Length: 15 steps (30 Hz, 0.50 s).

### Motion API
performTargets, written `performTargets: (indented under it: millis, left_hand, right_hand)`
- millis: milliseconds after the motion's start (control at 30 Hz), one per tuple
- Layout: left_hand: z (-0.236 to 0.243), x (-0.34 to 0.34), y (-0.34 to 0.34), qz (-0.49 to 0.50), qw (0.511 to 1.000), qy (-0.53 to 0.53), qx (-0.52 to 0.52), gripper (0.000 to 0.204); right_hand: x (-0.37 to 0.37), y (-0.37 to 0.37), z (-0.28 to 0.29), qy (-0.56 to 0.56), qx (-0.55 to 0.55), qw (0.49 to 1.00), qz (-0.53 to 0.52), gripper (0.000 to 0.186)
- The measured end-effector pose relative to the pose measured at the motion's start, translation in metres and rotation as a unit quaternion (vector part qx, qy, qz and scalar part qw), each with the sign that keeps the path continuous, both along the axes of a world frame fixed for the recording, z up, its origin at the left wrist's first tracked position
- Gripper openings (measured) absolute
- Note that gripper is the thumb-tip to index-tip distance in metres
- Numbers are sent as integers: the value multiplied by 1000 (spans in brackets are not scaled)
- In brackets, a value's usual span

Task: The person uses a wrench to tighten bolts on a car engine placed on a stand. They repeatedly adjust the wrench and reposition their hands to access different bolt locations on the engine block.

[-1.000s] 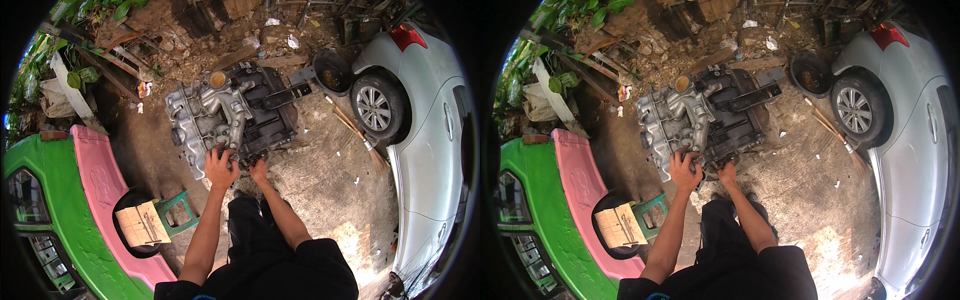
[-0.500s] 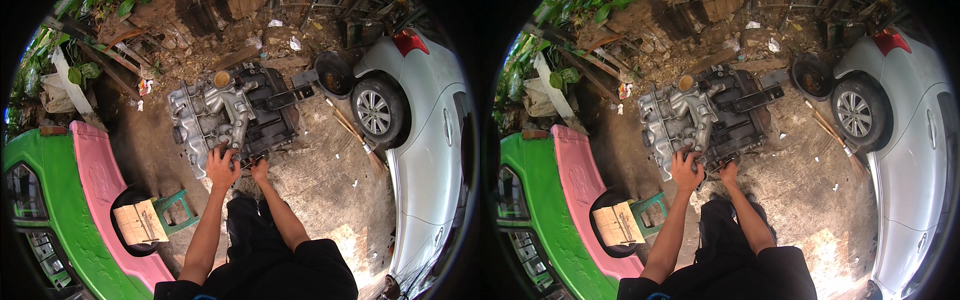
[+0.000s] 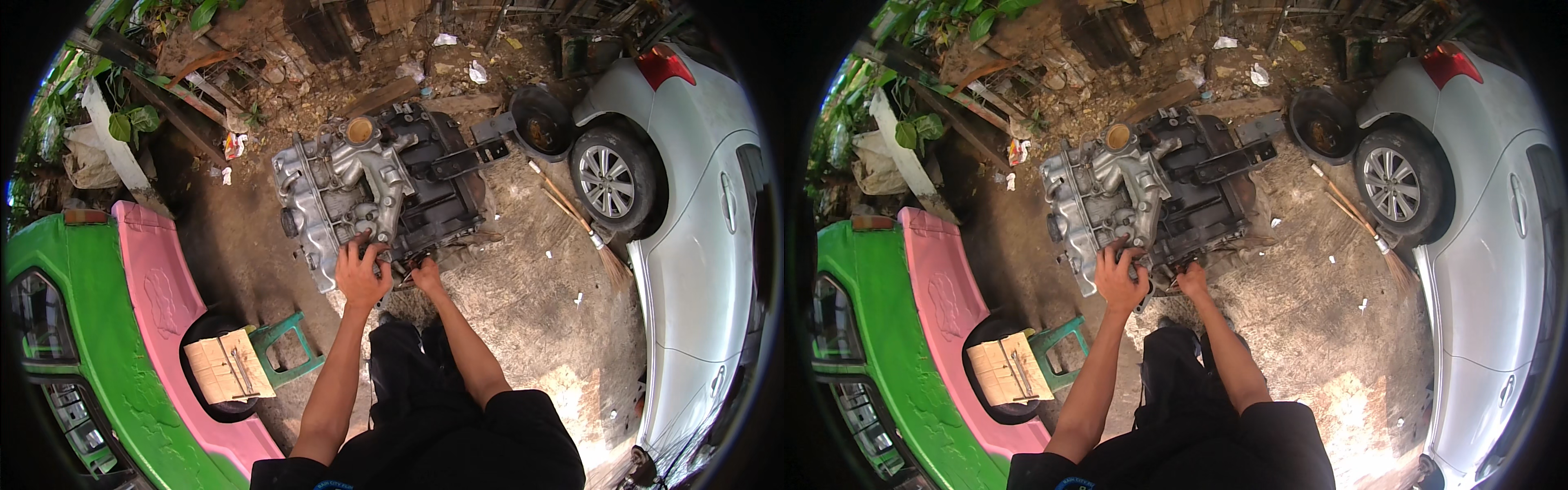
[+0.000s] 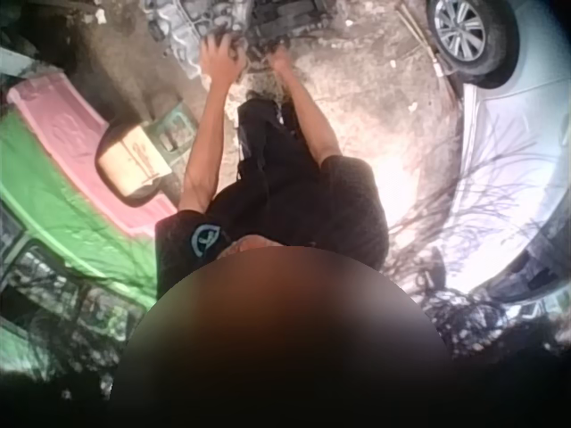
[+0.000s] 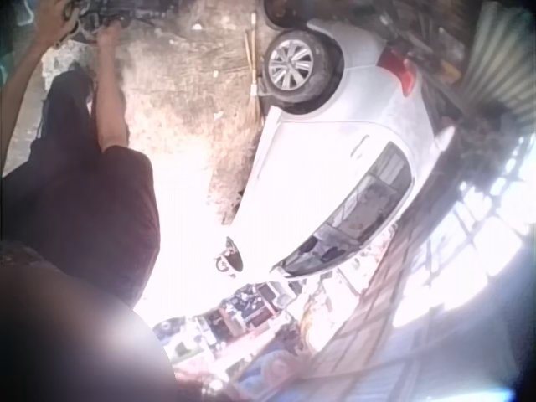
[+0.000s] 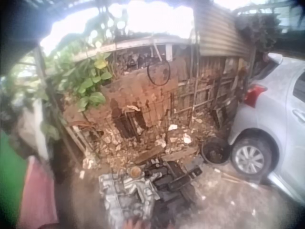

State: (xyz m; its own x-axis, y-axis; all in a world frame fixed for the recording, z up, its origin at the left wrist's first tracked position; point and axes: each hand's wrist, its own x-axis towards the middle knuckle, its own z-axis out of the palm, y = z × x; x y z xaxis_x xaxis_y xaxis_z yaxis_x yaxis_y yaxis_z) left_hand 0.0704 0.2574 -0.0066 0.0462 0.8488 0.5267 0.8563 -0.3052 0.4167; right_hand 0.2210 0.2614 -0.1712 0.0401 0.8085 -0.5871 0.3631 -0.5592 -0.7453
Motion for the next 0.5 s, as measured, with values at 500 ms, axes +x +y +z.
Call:
performTargets:
  millis: [500]
  left_hand:
    - [0, 0, 0, 1, 1000, 1, 2, 29]
  right_hand:
    - [-4, -1, -19, 158, -43, 983, -87, 31]
